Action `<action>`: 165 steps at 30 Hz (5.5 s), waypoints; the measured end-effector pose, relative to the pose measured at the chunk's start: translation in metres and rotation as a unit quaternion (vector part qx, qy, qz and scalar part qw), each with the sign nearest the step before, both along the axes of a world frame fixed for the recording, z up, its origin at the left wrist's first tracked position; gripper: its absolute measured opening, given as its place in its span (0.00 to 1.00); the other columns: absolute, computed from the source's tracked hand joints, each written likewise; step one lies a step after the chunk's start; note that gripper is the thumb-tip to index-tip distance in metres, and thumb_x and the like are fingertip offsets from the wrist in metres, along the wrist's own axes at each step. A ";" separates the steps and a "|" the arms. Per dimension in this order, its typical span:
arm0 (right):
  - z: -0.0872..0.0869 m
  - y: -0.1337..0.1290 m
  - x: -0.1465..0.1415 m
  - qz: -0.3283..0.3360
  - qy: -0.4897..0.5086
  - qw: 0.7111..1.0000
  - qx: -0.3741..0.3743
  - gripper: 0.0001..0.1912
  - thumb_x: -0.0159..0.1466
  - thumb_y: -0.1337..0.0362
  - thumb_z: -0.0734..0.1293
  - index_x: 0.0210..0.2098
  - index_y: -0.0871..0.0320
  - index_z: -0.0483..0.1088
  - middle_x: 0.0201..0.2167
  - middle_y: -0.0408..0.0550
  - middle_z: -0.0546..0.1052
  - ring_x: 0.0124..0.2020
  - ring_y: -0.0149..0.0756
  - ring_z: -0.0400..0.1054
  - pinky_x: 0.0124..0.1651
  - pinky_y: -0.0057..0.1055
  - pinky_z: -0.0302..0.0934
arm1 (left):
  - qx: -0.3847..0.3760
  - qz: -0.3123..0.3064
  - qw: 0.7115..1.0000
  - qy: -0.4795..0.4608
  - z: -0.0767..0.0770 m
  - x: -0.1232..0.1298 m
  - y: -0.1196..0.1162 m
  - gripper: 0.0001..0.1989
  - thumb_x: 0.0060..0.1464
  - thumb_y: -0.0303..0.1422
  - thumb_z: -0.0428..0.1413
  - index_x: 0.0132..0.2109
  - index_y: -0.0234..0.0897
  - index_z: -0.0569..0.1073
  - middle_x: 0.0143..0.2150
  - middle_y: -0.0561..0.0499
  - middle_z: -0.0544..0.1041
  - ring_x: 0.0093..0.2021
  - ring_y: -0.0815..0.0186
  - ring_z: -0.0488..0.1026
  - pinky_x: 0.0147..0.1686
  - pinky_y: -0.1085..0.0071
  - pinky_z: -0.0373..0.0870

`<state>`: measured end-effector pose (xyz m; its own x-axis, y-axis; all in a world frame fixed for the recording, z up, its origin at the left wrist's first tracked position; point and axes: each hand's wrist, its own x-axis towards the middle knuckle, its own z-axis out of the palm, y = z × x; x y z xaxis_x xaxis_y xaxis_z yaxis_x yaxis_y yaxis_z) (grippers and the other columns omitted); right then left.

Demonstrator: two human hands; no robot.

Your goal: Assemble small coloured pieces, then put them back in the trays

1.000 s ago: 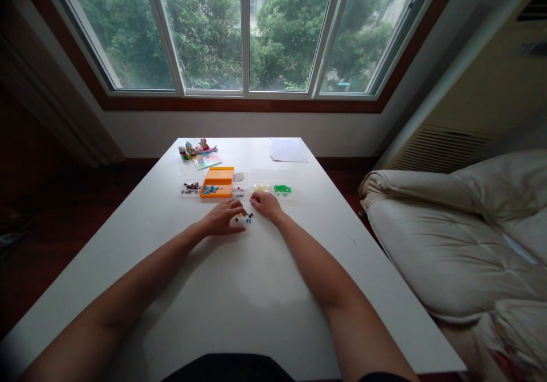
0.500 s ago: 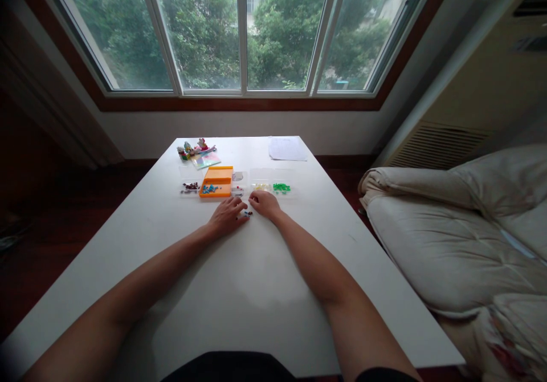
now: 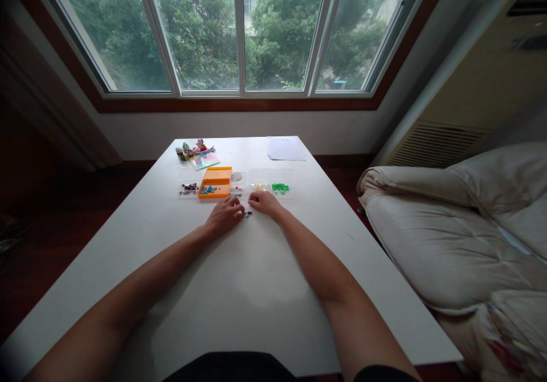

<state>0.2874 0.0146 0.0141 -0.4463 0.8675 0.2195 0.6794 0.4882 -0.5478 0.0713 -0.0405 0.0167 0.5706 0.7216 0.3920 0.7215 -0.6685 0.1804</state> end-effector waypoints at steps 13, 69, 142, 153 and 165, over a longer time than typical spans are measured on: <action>0.012 -0.001 0.008 0.108 -0.029 0.992 -0.050 0.07 0.58 0.60 0.71 0.32 0.58 0.75 0.25 0.39 0.70 0.27 0.28 0.61 0.31 0.24 0.50 | -0.035 -0.015 0.999 -0.034 -0.002 -0.009 0.004 0.07 0.59 0.31 0.55 0.42 0.43 0.78 0.44 0.46 0.72 0.47 0.58 0.69 0.47 0.61 0.69; 0.026 -0.014 0.002 0.121 -0.141 0.980 -0.073 0.12 0.61 0.55 0.70 0.31 0.58 0.71 0.27 0.41 0.72 0.28 0.28 0.61 0.31 0.25 0.45 | -0.029 0.039 0.997 -0.058 -0.007 -0.026 0.012 0.06 0.60 0.30 0.56 0.41 0.41 0.78 0.43 0.47 0.73 0.45 0.61 0.70 0.47 0.63 0.68; 0.028 -0.025 -0.020 0.225 -0.076 0.971 0.014 0.08 0.58 0.73 0.68 0.37 0.59 0.75 0.32 0.45 0.73 0.31 0.30 0.63 0.36 0.24 0.53 | -0.053 0.089 0.991 -0.089 -0.008 -0.035 0.017 0.07 0.60 0.32 0.54 0.40 0.42 0.78 0.42 0.48 0.73 0.45 0.60 0.70 0.47 0.64 0.68; 0.028 -0.026 -0.026 0.218 -0.117 0.968 0.050 0.07 0.60 0.74 0.65 0.32 0.59 0.75 0.31 0.46 0.73 0.31 0.31 0.62 0.36 0.25 0.52 | -0.074 0.137 0.981 -0.113 -0.011 -0.041 0.022 0.08 0.59 0.32 0.53 0.40 0.41 0.78 0.41 0.48 0.73 0.45 0.61 0.70 0.44 0.67 0.67; 0.017 -0.022 -0.025 0.192 -0.085 0.976 0.062 0.07 0.60 0.73 0.65 0.32 0.59 0.74 0.30 0.45 0.74 0.30 0.31 0.63 0.36 0.25 0.53 | -0.099 0.118 0.982 -0.107 -0.007 -0.039 0.018 0.09 0.59 0.33 0.53 0.41 0.40 0.78 0.38 0.49 0.76 0.38 0.63 0.70 0.39 0.69 0.65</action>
<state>0.2626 -0.0072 0.0311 -0.7730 0.6001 0.2058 0.5088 0.7802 -0.3638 0.0324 -0.0223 0.0100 0.2986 0.8979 0.3235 0.7837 -0.4241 0.4539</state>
